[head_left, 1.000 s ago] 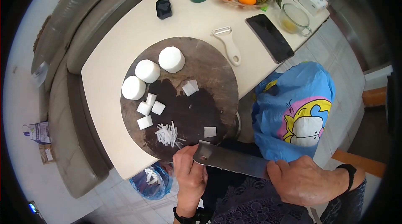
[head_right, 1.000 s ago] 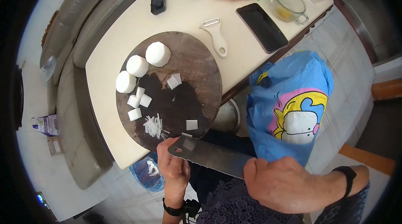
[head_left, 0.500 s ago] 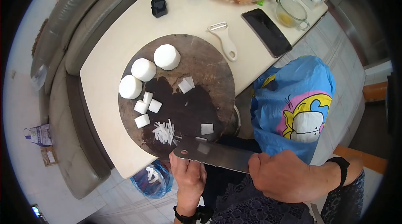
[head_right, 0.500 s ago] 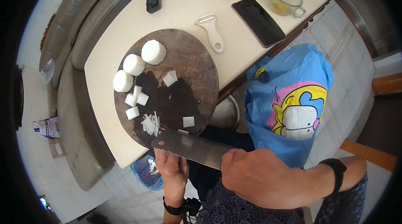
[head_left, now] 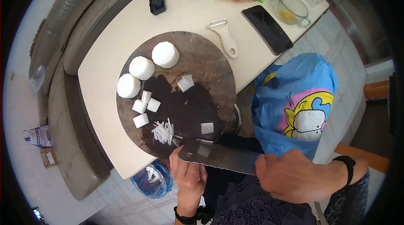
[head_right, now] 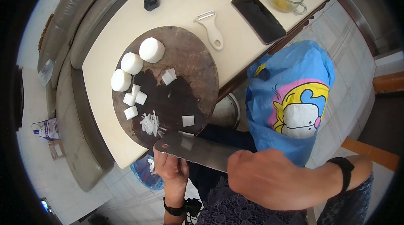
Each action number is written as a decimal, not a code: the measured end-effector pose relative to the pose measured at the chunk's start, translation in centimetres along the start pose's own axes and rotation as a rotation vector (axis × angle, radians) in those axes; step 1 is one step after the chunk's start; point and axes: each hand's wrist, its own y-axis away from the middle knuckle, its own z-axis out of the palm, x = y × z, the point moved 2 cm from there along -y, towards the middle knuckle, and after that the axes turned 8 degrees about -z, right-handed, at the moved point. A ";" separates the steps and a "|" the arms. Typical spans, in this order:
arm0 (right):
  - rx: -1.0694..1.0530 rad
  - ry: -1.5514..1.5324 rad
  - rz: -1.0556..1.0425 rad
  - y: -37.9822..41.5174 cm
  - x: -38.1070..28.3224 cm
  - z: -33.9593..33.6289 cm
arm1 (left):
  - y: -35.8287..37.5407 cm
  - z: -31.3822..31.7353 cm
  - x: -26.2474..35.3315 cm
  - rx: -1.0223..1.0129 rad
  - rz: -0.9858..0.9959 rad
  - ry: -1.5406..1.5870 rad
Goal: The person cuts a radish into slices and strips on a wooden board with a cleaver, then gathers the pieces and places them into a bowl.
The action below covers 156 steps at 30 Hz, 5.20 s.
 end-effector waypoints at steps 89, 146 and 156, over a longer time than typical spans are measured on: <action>0.325 -0.527 0.165 -0.6 2.7 2.4 | -3.0 -1.6 -2.2 0.243 -0.177 -0.284; 0.413 -1.109 0.293 -0.6 7.6 3.8 | -5.1 1.1 0.3 -0.161 -0.017 -0.105; 0.314 -0.317 0.181 1.8 5.8 3.2 | -4.5 0.7 0.4 -0.172 0.065 -0.088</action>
